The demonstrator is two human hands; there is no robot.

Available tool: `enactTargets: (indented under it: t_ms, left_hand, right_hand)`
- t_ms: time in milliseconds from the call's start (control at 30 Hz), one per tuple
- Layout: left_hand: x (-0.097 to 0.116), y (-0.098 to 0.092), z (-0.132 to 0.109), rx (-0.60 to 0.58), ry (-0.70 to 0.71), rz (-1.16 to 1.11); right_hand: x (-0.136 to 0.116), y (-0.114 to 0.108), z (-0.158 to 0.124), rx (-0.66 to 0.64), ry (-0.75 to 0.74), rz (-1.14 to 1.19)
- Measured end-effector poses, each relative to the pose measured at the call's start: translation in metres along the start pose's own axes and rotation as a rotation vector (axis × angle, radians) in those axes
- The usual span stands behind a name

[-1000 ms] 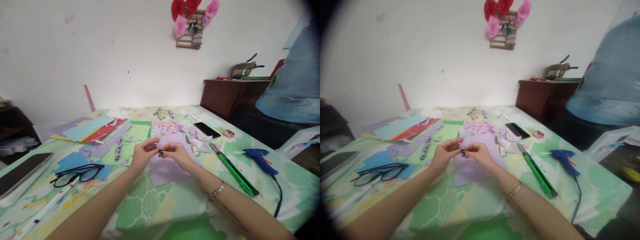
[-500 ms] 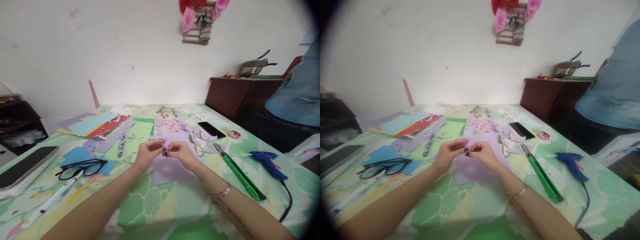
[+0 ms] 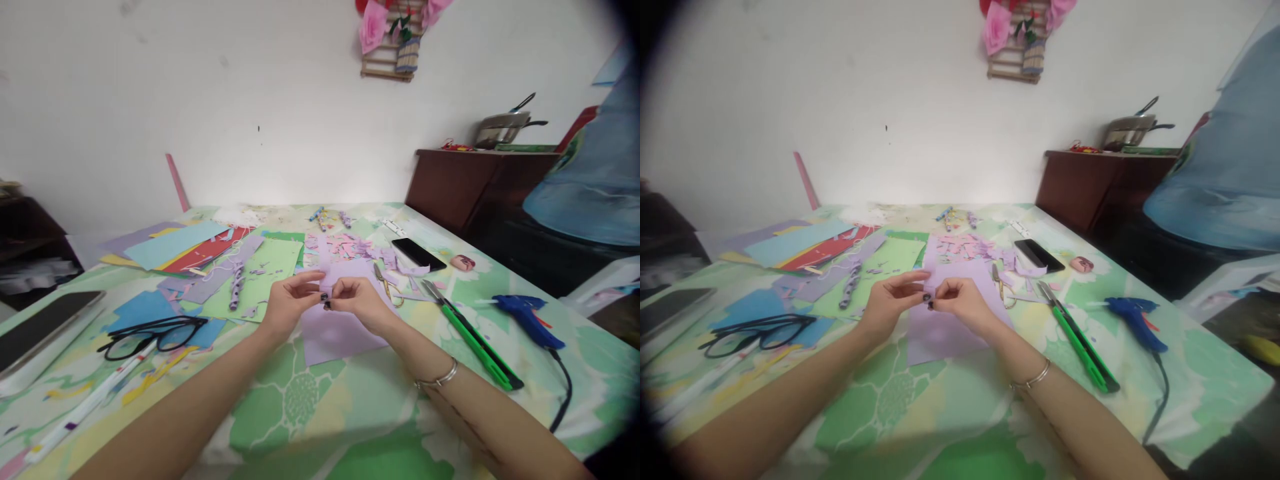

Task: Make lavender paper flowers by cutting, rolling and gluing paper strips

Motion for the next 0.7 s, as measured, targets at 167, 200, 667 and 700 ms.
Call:
enactTargets:
  t_ms: [167,200,667,700]
  left_hand:
    - [0.0002,-0.0010,-0.0001,0.030,0.024,0.006]
    - [0.0001,-0.0007,-0.0003,0.025,0.020,0.001]
    - [-0.0028,-0.0019,0.0018,0.056,-0.031,-0.040]
    - [-0.0023,-0.0018,0.0015,0.059,-0.037,-0.049]
  right_hand:
    - [-0.0006,0.0001,-0.0006,-0.019,0.007,-0.023]
    - [-0.0010,0.0001,-0.0005,-0.019,0.010,-0.028]
    - [-0.0053,-0.0012,0.0011,0.049,-0.016,0.012]
    - [-0.0063,-0.0016,0.0015,0.063,-0.036,0.020]
Point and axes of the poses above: each hand's wrist, its own z-axis towards the middle knuckle, its own y-axis out of the palm, x = y × z, the point moved 3 cm from there along z, towards the middle knuckle, and after that the axes turned 12 degrees about -y, right-handed, at the moved point
